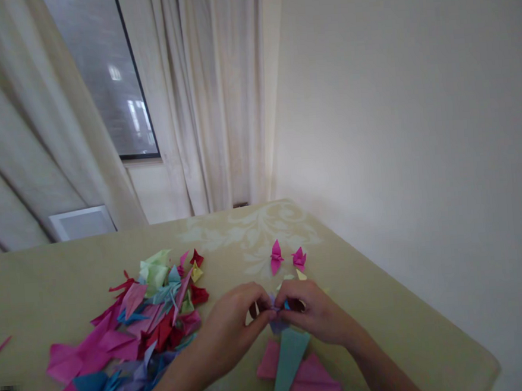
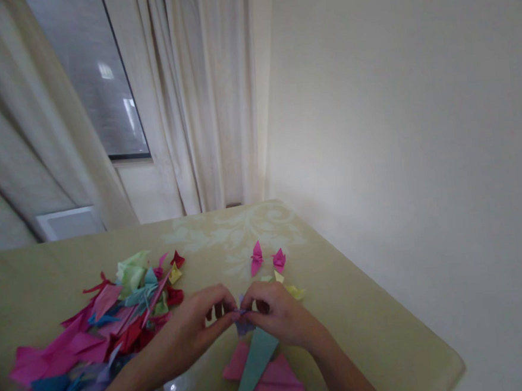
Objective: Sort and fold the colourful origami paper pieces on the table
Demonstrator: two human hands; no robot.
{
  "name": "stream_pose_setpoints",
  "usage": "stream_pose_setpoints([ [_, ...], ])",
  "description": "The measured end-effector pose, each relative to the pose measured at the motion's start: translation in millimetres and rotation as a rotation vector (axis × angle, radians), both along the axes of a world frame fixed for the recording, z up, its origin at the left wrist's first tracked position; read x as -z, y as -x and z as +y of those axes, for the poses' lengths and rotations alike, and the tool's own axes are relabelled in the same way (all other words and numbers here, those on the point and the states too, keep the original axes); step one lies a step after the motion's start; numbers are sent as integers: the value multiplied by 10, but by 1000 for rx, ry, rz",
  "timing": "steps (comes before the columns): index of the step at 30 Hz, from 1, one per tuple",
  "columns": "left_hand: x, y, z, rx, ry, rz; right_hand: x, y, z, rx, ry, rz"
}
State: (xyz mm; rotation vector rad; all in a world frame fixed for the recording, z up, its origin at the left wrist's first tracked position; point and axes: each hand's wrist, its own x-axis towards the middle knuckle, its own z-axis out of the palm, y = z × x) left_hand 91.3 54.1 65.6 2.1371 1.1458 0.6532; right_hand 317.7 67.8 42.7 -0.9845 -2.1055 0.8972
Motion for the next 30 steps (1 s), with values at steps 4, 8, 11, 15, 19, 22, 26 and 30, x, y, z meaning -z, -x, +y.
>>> stream_pose_setpoints([
  [4,-55,277,212,-112,-101,132,0,-293,180,329,-145,54],
  [8,-7,715,448,-325,-223,528,138,-855,507,863,-279,159],
  [11,172,949,562,-324,-138,738,338,-1108,714,943,-226,91],
  [15,374,989,637,-241,-75,766,568,-1120,837,919,-142,-24],
  [19,323,803,599,-216,-107,711,582,-1058,804,923,-168,-91],
  [22,206,564,465,-150,-177,564,449,-888,666,1008,-389,-51],
  [26,113,238,235,-61,-308,360,280,-305,332,611,-622,93],
  [30,108,101,112,-61,-424,369,279,266,44,103,-607,74],
])
